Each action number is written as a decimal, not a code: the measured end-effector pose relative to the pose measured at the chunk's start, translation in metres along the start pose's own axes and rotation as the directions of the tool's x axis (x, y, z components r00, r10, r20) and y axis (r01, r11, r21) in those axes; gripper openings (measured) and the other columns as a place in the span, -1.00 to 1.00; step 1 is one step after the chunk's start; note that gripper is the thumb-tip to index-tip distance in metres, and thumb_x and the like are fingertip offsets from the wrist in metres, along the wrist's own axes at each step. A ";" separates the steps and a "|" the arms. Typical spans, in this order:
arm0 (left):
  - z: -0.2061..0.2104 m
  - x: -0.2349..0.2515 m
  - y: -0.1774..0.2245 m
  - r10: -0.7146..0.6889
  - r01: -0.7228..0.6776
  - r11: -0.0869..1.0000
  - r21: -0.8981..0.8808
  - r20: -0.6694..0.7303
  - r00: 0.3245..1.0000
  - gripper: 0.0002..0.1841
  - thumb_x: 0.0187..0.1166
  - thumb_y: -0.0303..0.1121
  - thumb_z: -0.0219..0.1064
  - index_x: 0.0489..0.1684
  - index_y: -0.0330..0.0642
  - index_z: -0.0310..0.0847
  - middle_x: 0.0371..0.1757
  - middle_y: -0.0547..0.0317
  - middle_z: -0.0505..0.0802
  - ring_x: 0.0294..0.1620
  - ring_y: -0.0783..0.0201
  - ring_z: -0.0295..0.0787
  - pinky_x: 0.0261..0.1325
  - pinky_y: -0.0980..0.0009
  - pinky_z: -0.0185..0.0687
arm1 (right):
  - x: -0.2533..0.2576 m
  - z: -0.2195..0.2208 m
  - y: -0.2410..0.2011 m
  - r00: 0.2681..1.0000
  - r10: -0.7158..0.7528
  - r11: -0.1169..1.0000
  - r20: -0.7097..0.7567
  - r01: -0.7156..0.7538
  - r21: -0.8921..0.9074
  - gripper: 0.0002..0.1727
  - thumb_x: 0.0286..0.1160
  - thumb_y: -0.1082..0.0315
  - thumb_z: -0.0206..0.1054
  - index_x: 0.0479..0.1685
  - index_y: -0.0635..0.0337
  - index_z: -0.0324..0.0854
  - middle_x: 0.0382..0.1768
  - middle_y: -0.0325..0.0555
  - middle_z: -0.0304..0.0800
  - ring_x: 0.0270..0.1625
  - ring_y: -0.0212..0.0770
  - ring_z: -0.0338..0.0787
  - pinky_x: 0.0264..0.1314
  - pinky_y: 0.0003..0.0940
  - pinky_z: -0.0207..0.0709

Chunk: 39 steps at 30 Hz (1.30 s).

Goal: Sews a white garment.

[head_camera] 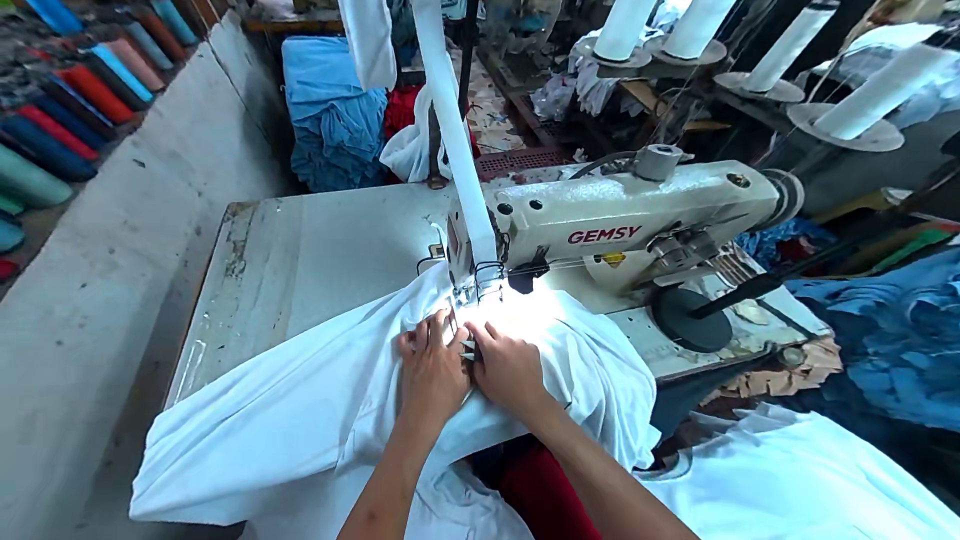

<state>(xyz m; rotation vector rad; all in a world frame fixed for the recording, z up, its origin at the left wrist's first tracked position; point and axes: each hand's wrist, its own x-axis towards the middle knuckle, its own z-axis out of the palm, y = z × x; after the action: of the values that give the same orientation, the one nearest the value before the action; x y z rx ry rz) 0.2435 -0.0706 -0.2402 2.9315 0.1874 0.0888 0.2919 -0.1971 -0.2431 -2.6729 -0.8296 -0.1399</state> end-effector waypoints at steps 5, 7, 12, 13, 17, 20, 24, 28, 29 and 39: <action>-0.004 0.006 -0.012 0.062 -0.062 0.997 -0.034 -0.011 0.998 -0.56 0.49 -0.23 0.32 0.39 0.24 0.70 0.71 0.05 0.47 0.67 -0.15 0.34 0.52 -0.32 0.11 | 0.007 0.004 0.010 0.996 -0.084 0.996 -0.024 0.084 -0.024 -0.51 0.21 0.32 0.34 0.25 0.00 0.78 -0.18 -0.03 0.90 -0.36 0.07 0.86 -0.49 0.05 0.56; -0.006 0.009 -0.013 0.070 -0.070 0.997 -0.039 -0.002 0.998 -0.58 0.50 -0.20 0.30 0.36 0.25 0.72 0.71 0.07 0.48 0.68 -0.14 0.33 0.51 -0.32 0.11 | 0.011 0.005 0.016 0.992 -0.124 0.992 -0.033 0.124 -0.014 -0.53 0.21 0.34 0.34 0.21 0.03 0.79 -0.22 -0.04 0.90 -0.36 0.07 0.86 -0.50 0.06 0.56; -0.007 0.017 -0.009 0.048 -0.049 0.999 -0.023 -0.042 0.998 -0.60 0.49 -0.14 0.32 0.32 0.20 0.74 0.68 0.07 0.52 0.68 -0.16 0.33 0.50 -0.36 0.11 | 0.028 0.004 0.032 0.979 -0.204 0.978 0.015 0.203 0.050 -0.57 0.29 0.34 0.31 0.20 0.03 0.79 -0.17 0.00 0.93 -0.22 0.12 0.91 -0.34 0.18 0.63; -0.008 0.019 -0.006 0.028 -0.030 0.999 -0.024 -0.067 0.997 -0.60 0.47 -0.16 0.35 0.31 0.19 0.76 0.65 0.04 0.56 0.66 -0.18 0.36 0.51 -0.37 0.13 | 0.033 0.006 0.036 0.975 -0.220 0.973 0.004 0.220 0.069 -0.60 0.34 0.31 0.31 0.18 0.04 0.80 -0.17 0.01 0.93 -0.19 0.12 0.91 -0.29 0.20 0.64; -0.015 0.023 0.020 -0.197 0.193 0.979 -0.071 -0.048 0.979 -0.58 0.45 -0.24 0.38 0.32 0.21 0.78 0.54 0.01 0.63 0.57 -0.14 0.44 0.48 -0.26 0.19 | 0.037 0.008 0.044 0.965 -0.258 0.963 -0.046 0.261 0.068 -0.64 0.41 0.24 0.31 0.14 0.06 0.82 -0.24 0.03 0.92 -0.24 0.13 0.91 -0.29 0.18 0.66; -0.003 0.021 0.025 -0.282 0.264 0.955 -0.136 -0.135 0.950 -0.64 0.47 -0.26 0.34 0.23 0.11 0.81 0.34 -0.02 0.72 0.39 -0.12 0.58 0.32 -0.19 0.34 | 0.028 0.008 0.048 0.955 -0.284 0.956 -0.091 0.289 0.048 -0.58 0.33 0.21 0.35 0.21 0.00 0.80 -0.18 -0.04 0.92 -0.28 0.06 0.90 -0.38 0.11 0.66; 0.012 0.018 0.007 -0.160 0.131 0.984 -0.118 -0.288 0.944 -0.67 0.65 -0.19 0.20 0.19 -0.03 0.82 0.19 -0.04 0.81 0.25 -0.13 0.70 0.27 -0.17 0.43 | 0.016 0.008 0.050 0.947 -0.289 0.954 -0.142 0.297 0.042 -0.63 0.26 0.36 0.37 0.08 -0.11 0.85 -0.22 -0.06 0.92 -0.38 0.05 0.86 -0.49 0.08 0.60; 0.013 0.019 0.003 -0.078 0.059 0.996 -0.070 -0.295 0.952 -0.67 0.70 -0.17 0.11 0.13 0.13 0.84 0.12 0.04 0.82 0.18 -0.05 0.72 0.21 -0.12 0.44 | 0.014 0.005 0.045 0.966 -0.234 0.971 -0.112 0.237 0.015 -0.54 0.26 0.38 0.34 0.18 -0.14 0.86 -0.22 -0.07 0.92 -0.36 0.04 0.87 -0.46 0.07 0.61; 0.012 0.020 0.002 -0.070 0.056 0.997 -0.057 -0.281 0.957 -0.66 0.71 -0.15 0.10 0.13 0.16 0.84 0.13 0.04 0.81 0.20 -0.06 0.71 0.22 -0.11 0.43 | 0.016 0.006 0.044 0.969 -0.224 0.974 -0.109 0.227 0.016 -0.53 0.25 0.37 0.32 0.19 -0.16 0.86 -0.24 -0.09 0.93 -0.36 0.03 0.87 -0.46 0.07 0.60; 0.013 0.048 -0.042 0.146 -0.181 0.979 -0.096 -0.294 0.945 -0.68 0.71 -0.05 0.16 0.04 0.15 0.87 0.10 0.11 0.79 0.24 0.01 0.68 0.30 -0.10 0.48 | 0.029 0.008 0.022 0.989 -0.142 0.988 -0.039 0.139 -0.060 -0.55 0.33 0.35 0.32 0.26 -0.03 0.80 -0.31 -0.03 0.90 -0.32 0.09 0.88 -0.42 0.10 0.62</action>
<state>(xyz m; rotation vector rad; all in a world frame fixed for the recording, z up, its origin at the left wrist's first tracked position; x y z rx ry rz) 0.2866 -0.0264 -0.2590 2.7928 -0.0204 0.5325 0.3281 -0.1964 -0.2511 -2.6526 -1.0145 -0.2576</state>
